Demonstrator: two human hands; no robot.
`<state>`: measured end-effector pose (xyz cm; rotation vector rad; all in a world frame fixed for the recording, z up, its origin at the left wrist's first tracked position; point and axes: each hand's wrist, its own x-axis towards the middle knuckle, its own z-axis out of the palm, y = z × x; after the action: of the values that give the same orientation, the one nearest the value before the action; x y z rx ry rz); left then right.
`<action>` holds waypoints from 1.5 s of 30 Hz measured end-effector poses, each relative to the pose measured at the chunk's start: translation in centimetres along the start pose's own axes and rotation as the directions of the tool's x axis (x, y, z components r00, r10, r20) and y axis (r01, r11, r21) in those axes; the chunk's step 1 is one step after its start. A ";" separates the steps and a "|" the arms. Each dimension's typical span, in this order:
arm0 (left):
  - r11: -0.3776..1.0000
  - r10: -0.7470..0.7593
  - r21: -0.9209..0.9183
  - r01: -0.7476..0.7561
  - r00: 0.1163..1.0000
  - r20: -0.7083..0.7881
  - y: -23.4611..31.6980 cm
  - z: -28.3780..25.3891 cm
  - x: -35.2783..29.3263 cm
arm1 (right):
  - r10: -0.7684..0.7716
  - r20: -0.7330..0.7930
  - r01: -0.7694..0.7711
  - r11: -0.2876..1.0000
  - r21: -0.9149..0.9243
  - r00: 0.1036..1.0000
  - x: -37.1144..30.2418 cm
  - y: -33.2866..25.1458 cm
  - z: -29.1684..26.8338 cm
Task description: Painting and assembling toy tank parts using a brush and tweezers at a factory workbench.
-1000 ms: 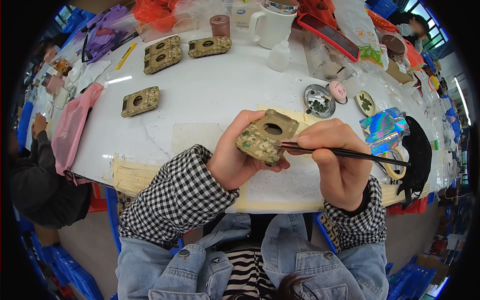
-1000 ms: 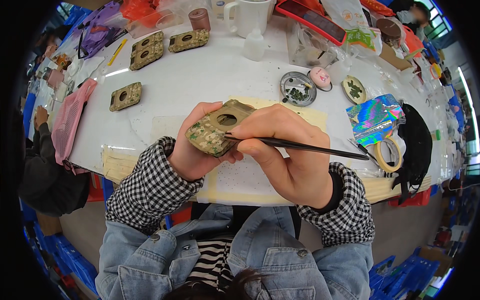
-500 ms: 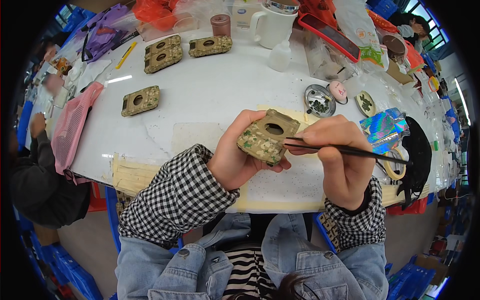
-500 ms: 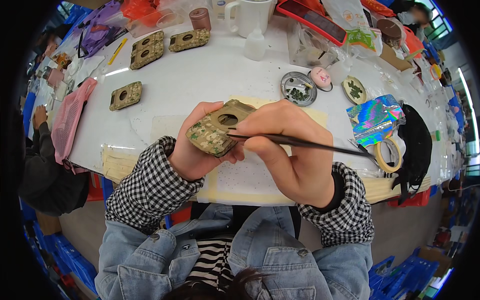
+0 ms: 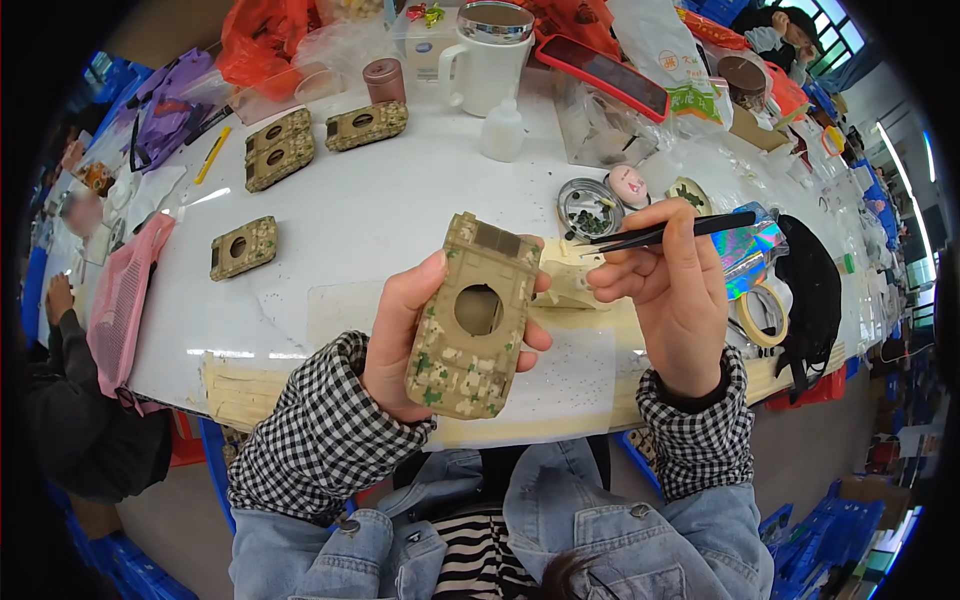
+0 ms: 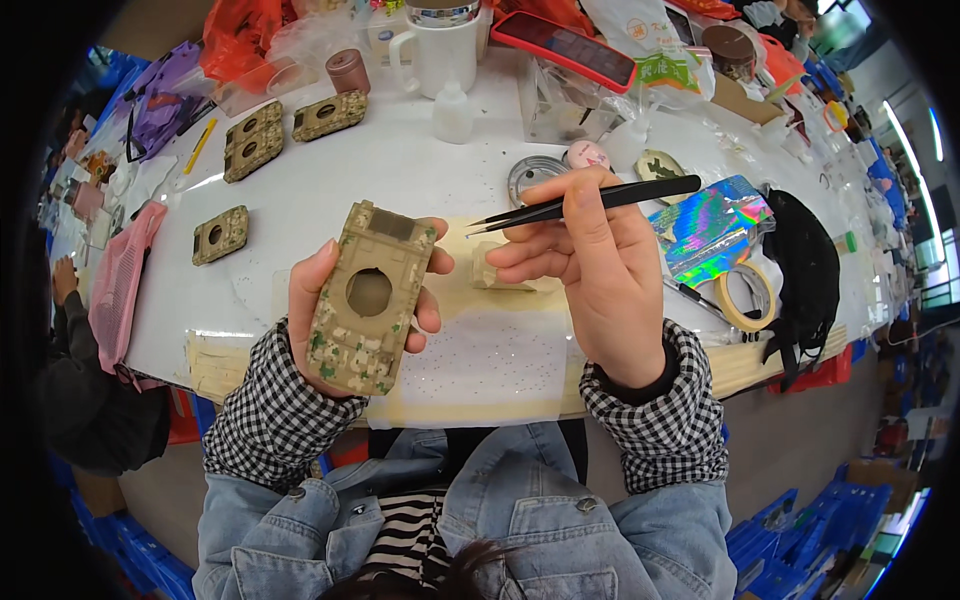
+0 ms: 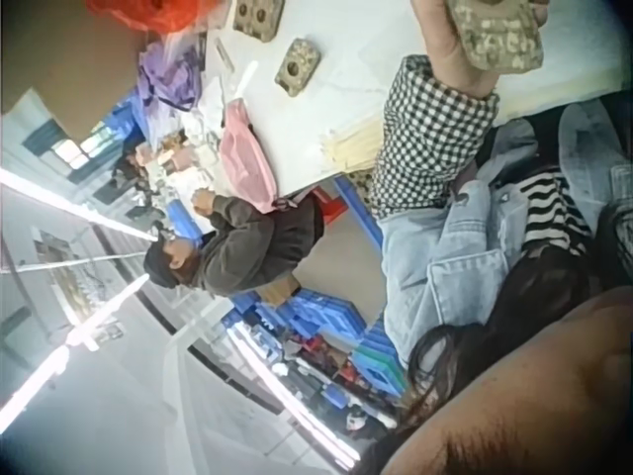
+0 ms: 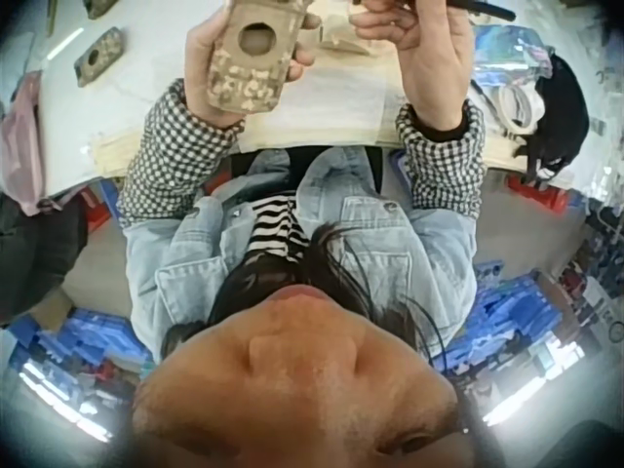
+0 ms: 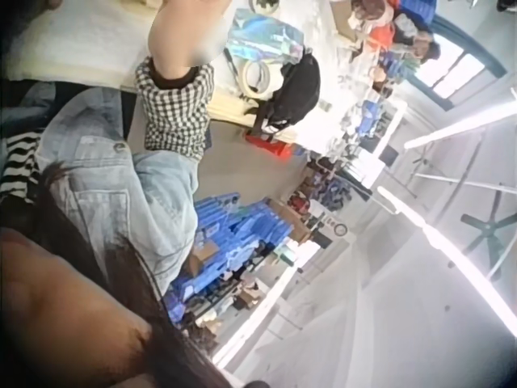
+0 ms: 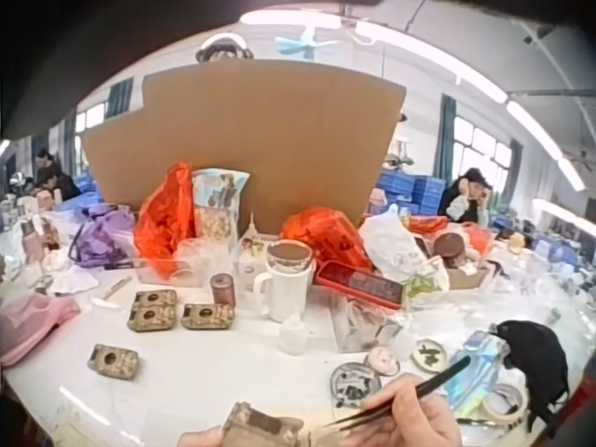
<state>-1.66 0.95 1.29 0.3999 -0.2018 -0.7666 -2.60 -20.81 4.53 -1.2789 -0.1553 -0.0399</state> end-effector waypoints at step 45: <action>0.884 0.099 0.468 0.001 0.977 -0.189 -0.8 0.6 -0.1 | -0.491 0.672 0.808 0.126 -0.575 0.554 -0.8 0.8 1.0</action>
<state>-2.45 0.31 1.48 0.9274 -0.1981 -0.6153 -3.41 -19.63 3.93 -2.1507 -1.1769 -0.8266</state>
